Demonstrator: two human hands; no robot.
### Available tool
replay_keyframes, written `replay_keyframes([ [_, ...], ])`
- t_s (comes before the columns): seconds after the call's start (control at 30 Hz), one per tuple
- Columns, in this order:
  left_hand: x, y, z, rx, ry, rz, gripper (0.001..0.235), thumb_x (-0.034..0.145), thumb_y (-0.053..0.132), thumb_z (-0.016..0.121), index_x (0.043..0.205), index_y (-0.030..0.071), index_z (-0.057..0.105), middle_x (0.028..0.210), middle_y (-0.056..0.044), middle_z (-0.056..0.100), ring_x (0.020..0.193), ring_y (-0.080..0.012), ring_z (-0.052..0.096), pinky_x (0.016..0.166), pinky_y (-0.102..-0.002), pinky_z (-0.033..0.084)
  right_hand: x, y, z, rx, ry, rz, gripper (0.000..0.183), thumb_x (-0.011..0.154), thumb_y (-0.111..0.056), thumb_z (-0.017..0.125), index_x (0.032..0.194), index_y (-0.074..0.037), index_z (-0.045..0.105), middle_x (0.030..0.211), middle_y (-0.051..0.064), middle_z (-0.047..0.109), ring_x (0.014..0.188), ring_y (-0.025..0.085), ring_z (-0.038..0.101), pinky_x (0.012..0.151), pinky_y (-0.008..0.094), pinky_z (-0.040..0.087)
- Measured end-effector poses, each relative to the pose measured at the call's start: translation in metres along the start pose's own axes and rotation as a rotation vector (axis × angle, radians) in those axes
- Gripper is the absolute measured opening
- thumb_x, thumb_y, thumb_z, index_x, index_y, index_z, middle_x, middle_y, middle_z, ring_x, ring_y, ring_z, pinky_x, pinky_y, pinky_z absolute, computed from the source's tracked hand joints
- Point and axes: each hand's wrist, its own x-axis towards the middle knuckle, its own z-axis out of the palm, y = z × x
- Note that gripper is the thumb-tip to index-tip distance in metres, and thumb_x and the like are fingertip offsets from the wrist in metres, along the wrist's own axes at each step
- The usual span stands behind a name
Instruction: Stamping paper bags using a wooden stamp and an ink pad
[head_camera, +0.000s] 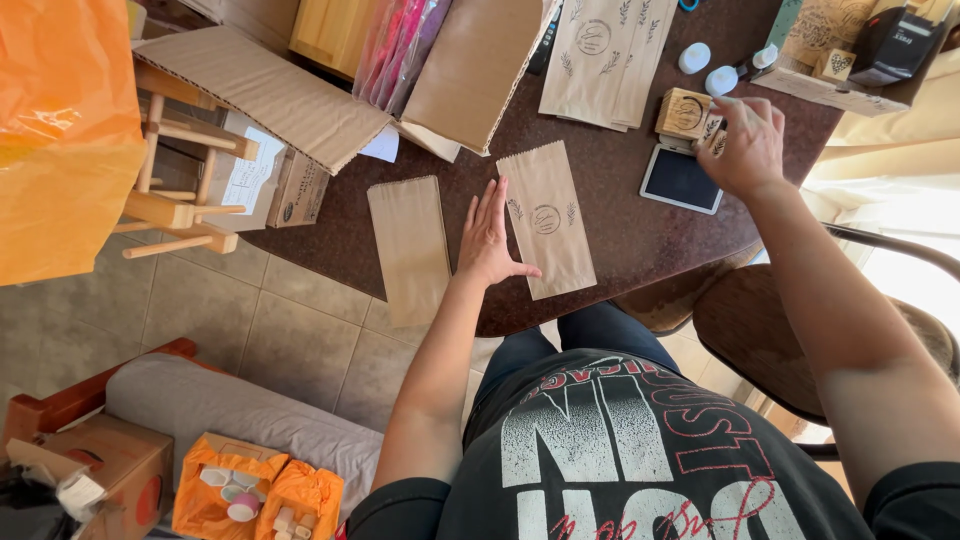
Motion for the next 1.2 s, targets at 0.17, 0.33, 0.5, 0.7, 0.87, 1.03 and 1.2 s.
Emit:
replay_keyframes([
  [0.17,0.001,0.001,-0.002,0.017,-0.025,-0.015,0.174,0.043,0.069,0.102,0.16,0.007,-0.011,0.172,-0.008,0.003,0.16,-0.0265,0.004,0.13,-0.046,0.004,-0.008,0.034,0.019,-0.023,0.349,-0.167,0.064,0.083,-0.019,0.091,0.139,-0.003,0.065,0.121,0.008,0.074,0.113,0.032,0.06,0.097,0.044,0.04],
  [0.33,0.001,0.005,-0.007,0.013,-0.028,-0.018,0.173,0.044,0.068,0.102,0.16,0.006,-0.01,0.172,-0.009,0.004,0.16,-0.0267,0.005,0.13,-0.046,0.003,-0.037,0.011,0.015,-0.004,0.608,-0.26,0.042,0.09,-0.013,0.091,0.126,-0.001,0.072,0.112,0.015,0.076,0.104,0.031,0.068,0.092,0.043,0.049],
  [0.5,-0.001,0.009,-0.012,-0.046,-0.045,-0.025,0.168,0.04,0.055,0.099,0.161,0.004,-0.005,0.172,-0.013,0.006,0.159,-0.0301,0.007,0.131,-0.048,0.004,-0.064,-0.003,0.05,0.028,0.366,-0.28,0.034,0.078,-0.029,0.09,0.109,-0.02,0.078,0.116,-0.005,0.078,0.111,0.019,0.066,0.092,0.034,0.045],
  [0.7,-0.001,0.011,-0.014,-0.045,-0.05,-0.028,0.169,0.039,0.056,0.099,0.162,0.004,-0.005,0.172,-0.013,0.006,0.159,-0.0298,0.007,0.131,-0.048,0.004,-0.057,0.022,0.089,0.134,0.333,-0.313,0.023,0.082,-0.021,0.089,0.1,-0.011,0.079,0.122,0.003,0.077,0.108,0.028,0.07,0.089,0.037,0.057],
  [0.87,-0.004,0.01,-0.011,-0.053,-0.045,-0.02,0.17,0.038,0.056,0.099,0.161,0.004,-0.005,0.171,-0.014,0.007,0.158,-0.0311,0.008,0.131,-0.049,0.005,-0.064,0.021,0.092,0.137,0.38,-0.312,0.022,0.088,-0.028,0.086,0.097,-0.01,0.078,0.119,0.005,0.077,0.102,0.03,0.071,0.087,0.037,0.058],
  [1.03,-0.006,0.009,-0.011,-0.025,-0.028,-0.003,0.171,0.035,0.058,0.099,0.161,0.003,-0.003,0.17,-0.017,0.011,0.158,-0.0331,0.012,0.13,-0.05,0.008,-0.063,0.012,0.08,0.128,0.371,-0.338,0.028,0.1,-0.035,0.077,0.092,-0.008,0.075,0.118,0.01,0.076,0.102,0.034,0.071,0.087,0.041,0.057],
  [1.2,-0.005,0.005,-0.012,-0.036,-0.03,0.032,0.179,0.025,0.054,0.099,0.162,0.003,-0.005,0.171,-0.015,0.01,0.159,-0.033,0.007,0.13,-0.05,0.006,-0.066,-0.047,0.086,0.247,0.149,-0.564,0.011,0.09,-0.008,0.068,0.086,-0.014,0.076,0.099,0.008,0.075,0.107,0.035,0.072,0.091,0.043,0.059],
])
